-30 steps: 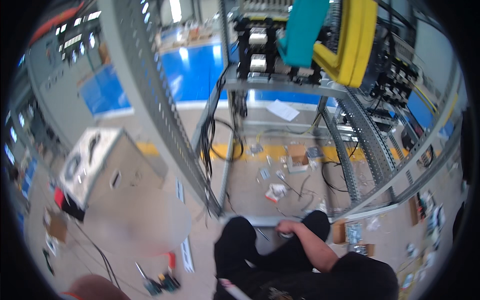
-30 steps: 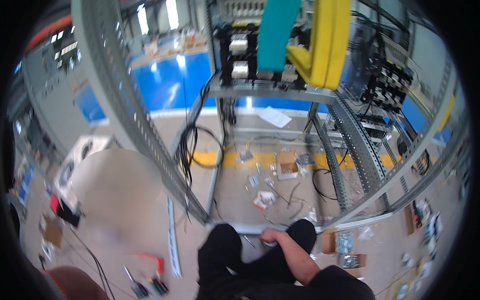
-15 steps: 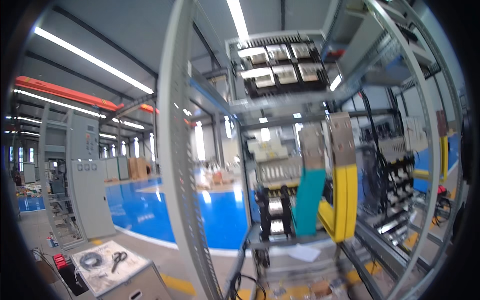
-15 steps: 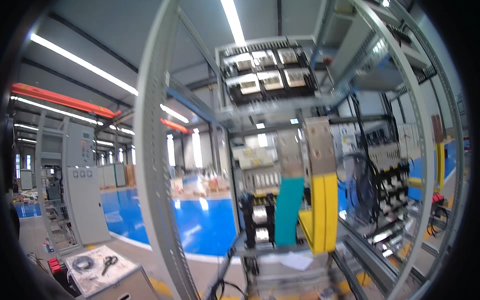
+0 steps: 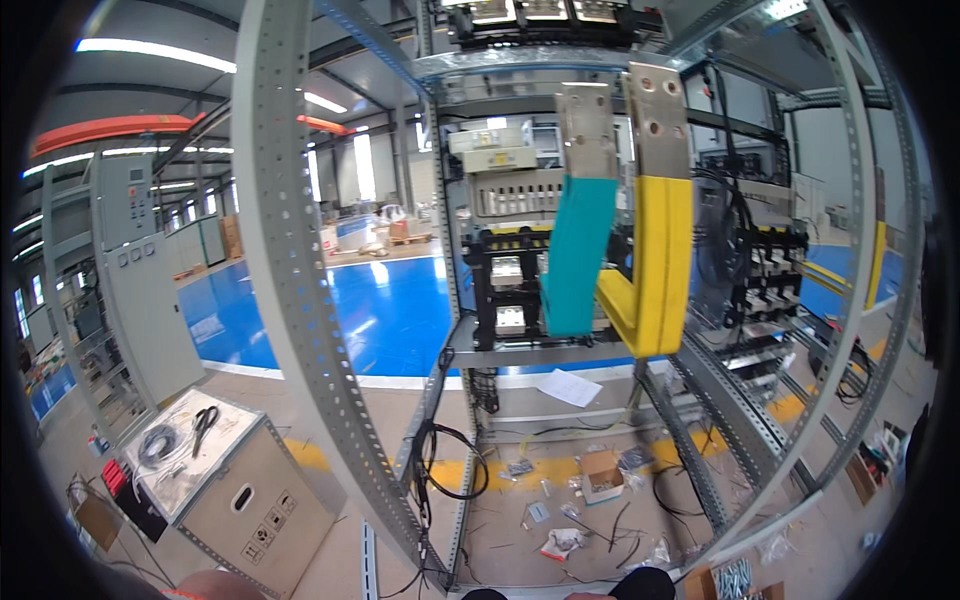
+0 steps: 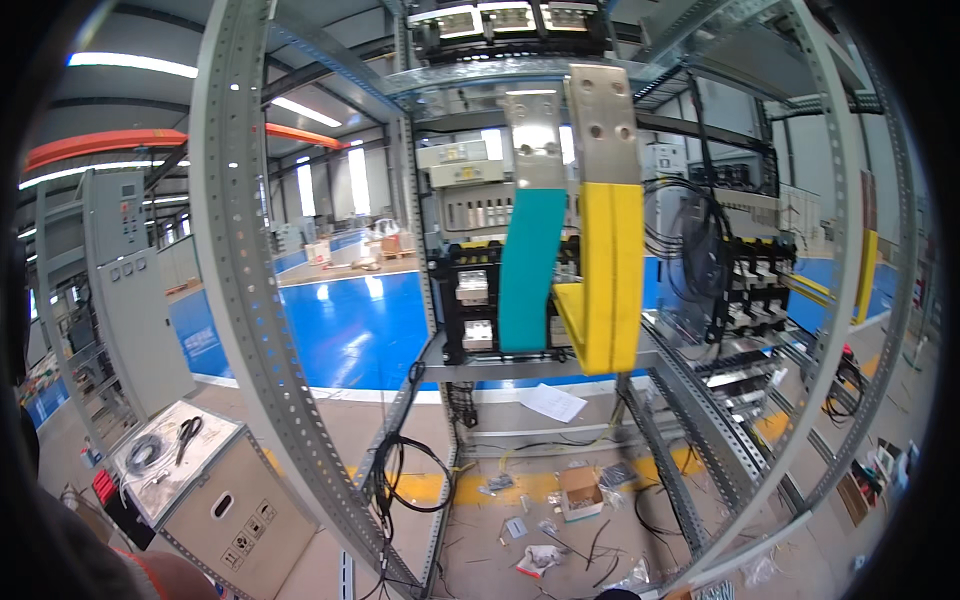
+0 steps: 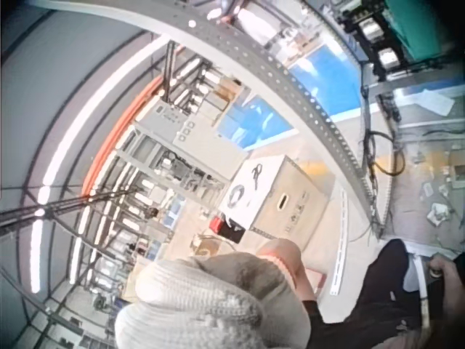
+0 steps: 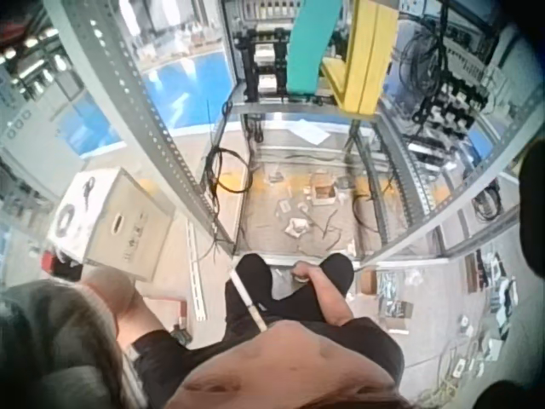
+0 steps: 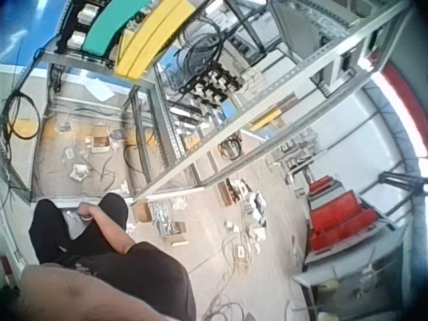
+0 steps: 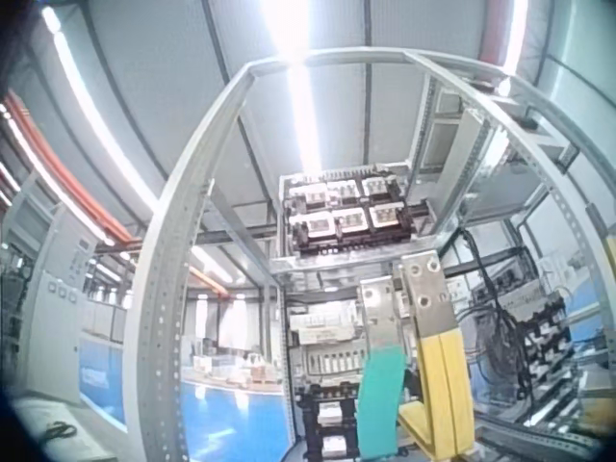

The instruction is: The person measures a metal rack using a tape measure and marks it with a pencil. They then use a power drill to secure a metal rail to the rack frame. The person handles the tape measure, pencil, and drill while working on the electrical cabinet structure.

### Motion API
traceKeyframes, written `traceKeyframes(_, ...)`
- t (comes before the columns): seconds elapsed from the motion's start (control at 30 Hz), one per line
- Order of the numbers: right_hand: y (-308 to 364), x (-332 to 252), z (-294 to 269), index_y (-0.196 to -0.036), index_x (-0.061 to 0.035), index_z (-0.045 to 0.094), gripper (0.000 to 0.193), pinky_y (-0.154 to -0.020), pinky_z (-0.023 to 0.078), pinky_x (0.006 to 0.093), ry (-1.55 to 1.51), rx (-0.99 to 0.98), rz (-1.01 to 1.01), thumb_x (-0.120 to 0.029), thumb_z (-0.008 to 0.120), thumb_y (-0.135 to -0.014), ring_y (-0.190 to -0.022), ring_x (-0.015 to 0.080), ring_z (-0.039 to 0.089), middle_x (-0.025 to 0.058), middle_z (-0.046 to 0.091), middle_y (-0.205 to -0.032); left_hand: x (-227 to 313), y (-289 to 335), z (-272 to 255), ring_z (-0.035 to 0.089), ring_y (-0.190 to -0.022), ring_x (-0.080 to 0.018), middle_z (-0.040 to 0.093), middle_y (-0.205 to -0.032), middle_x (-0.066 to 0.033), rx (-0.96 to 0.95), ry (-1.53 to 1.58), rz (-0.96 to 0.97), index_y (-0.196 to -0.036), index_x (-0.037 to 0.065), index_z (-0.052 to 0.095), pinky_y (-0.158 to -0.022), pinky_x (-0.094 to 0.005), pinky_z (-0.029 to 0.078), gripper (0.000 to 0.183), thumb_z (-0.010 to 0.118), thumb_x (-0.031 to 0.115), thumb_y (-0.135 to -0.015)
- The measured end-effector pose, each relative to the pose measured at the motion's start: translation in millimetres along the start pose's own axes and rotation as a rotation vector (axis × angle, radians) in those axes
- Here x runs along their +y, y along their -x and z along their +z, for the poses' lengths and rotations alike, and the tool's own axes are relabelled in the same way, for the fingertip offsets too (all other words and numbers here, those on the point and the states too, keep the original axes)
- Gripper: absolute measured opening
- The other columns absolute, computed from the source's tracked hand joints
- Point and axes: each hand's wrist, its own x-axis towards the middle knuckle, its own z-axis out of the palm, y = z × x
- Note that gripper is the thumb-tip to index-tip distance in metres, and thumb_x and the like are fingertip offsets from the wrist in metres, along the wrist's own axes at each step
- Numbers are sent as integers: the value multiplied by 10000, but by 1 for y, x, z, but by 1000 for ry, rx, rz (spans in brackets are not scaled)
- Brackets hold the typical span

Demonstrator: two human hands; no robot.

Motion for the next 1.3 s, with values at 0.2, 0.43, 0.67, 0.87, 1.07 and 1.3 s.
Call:
traceKeyframes(0.2, 13, -59, -35, -975, -7, 738, 387, -765, 535, 460, -63, -347, 163, -341, 626, -817, -817, 332, 673, 163, 739, -911, -5, -4, -3, 652, -1049, -248, 660, -1184, -153, -32, -57, -15, -1305, -15, 550, -938, -365, 514, 417, 603, 81, -903)
traceKeyframes(0.43, 11, -54, -28, -931, -23, 755, 387, -785, 522, 459, -87, -275, 141, -362, 627, -795, -844, 321, 674, 168, 740, -942, -5, -18, -1, 659, -1070, -257, 661, -1211, -170, 91, -71, -9, -1353, -27, 537, -952, -367, 520, 458, 601, 57, -907)
traceKeyframes(0.67, -18, -32, -11, -905, -58, 764, 391, -725, 521, 440, -71, -296, 131, -422, 644, -831, -757, 271, 665, 118, 717, -826, 27, -86, -13, 666, -1091, -265, 663, -1237, -187, 476, -35, 131, -1400, -39, 524, -966, -369, 526, 500, 600, 33, -912)
traceKeyframes(0.87, -13, -7, -14, -843, -49, 753, 358, -653, 517, 427, -11, -215, 22, -392, 651, -833, -677, 251, 645, 123, 703, -769, -41, -92, 119, 495, -1351, -318, 531, -1432, -237, 150, 103, -432, -1574, 56, 289, -1107, -450, 416, 932, 775, 141, -784)
traceKeyframes(1.07, -11, -21, -18, -854, -40, 752, 304, -647, 516, 434, -61, -216, 35, -317, 633, -815, -670, 248, 633, 137, 717, -779, -80, -66, 137, 687, -1015, -285, 663, -1150, -214, 14, 189, -703, -1367, 24, 428, -885, -392, 537, 564, 639, 23, -843)
traceKeyframes(1.3, -4, -22, -8, -880, -36, 755, 322, -702, 521, 437, -142, -175, 84, -324, 636, -799, -733, 280, 656, 147, 736, -869, -78, -62, 144, 652, -919, -215, 659, -1042, -153, 30, 215, -680, -1242, 0, 487, -852, -344, 514, 401, 570, -34, -851)
